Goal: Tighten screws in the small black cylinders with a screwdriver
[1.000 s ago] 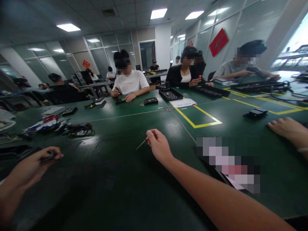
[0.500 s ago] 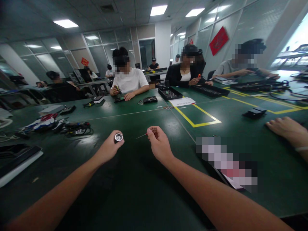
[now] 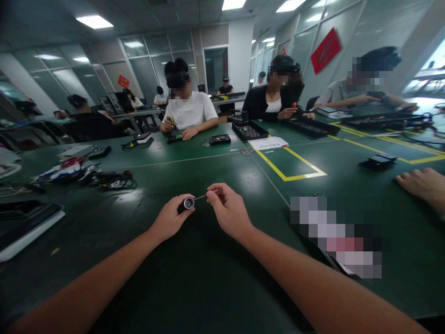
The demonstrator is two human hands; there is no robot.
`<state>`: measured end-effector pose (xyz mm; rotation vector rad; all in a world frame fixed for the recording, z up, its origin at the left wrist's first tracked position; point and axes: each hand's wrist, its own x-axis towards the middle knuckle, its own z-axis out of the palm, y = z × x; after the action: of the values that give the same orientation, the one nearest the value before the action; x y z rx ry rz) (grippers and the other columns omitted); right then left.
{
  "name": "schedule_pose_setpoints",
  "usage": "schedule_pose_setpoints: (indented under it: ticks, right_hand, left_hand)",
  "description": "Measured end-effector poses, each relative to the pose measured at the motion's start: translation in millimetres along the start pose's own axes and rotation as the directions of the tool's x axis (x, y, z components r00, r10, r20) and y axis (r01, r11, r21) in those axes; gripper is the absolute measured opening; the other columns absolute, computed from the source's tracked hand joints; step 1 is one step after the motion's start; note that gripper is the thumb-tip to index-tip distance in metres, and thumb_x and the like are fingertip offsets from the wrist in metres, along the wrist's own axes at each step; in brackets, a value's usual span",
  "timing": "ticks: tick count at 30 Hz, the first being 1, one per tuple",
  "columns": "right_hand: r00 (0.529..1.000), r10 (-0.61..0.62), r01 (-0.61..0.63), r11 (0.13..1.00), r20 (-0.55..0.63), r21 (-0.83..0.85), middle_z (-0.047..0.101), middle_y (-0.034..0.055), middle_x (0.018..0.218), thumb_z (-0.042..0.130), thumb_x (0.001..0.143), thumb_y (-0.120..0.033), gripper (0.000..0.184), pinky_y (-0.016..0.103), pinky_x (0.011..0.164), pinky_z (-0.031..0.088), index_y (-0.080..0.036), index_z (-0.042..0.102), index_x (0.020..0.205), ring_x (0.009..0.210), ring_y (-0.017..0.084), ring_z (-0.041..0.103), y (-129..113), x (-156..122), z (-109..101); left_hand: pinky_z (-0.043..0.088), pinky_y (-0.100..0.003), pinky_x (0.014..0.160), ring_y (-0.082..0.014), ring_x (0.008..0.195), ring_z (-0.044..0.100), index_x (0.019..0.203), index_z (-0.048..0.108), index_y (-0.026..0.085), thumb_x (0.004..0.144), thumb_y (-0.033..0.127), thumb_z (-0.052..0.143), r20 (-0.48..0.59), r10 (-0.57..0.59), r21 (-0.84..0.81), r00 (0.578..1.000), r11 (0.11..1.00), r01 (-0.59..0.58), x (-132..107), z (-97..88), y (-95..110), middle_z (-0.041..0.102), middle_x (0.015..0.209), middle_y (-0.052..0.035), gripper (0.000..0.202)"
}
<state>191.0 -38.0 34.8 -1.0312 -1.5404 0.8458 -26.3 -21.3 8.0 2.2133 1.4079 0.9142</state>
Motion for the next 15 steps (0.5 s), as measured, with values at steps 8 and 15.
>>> schedule_pose_setpoints:
  ticks: [8,15]
  right_hand:
    - [0.996,0.006,0.0,0.997,0.084,-0.072,0.073,0.0023,0.085,0.057,0.094,-0.039,0.02,0.033,0.073,0.052,-0.023,0.065,0.103,0.079,0.019,0.071,-2.0,-0.4,-1.1]
    - [0.98,-0.049,0.074,0.99,0.195,-0.121,0.069,0.0008,0.085,0.054,0.094,-0.03,0.016,0.032,0.073,0.05,-0.024,0.065,0.105,0.079,0.018,0.066,-6.5,-3.0,-3.1]
  left_hand:
    - [0.046,-0.044,0.098,-0.0257,0.109,0.06,0.118,0.064,0.023,0.09,0.025,0.063,0.006,-0.017,-0.048,1.0,0.999,0.018,0.4,-0.6,-0.9,0.067,0.116,-0.0062,0.028]
    - [0.046,-0.043,0.099,-0.0252,0.11,0.061,0.119,0.065,0.024,0.089,0.025,0.065,-0.019,-0.02,-0.02,1.0,1.0,0.019,1.0,1.3,-6.4,0.068,0.117,-0.0055,0.03]
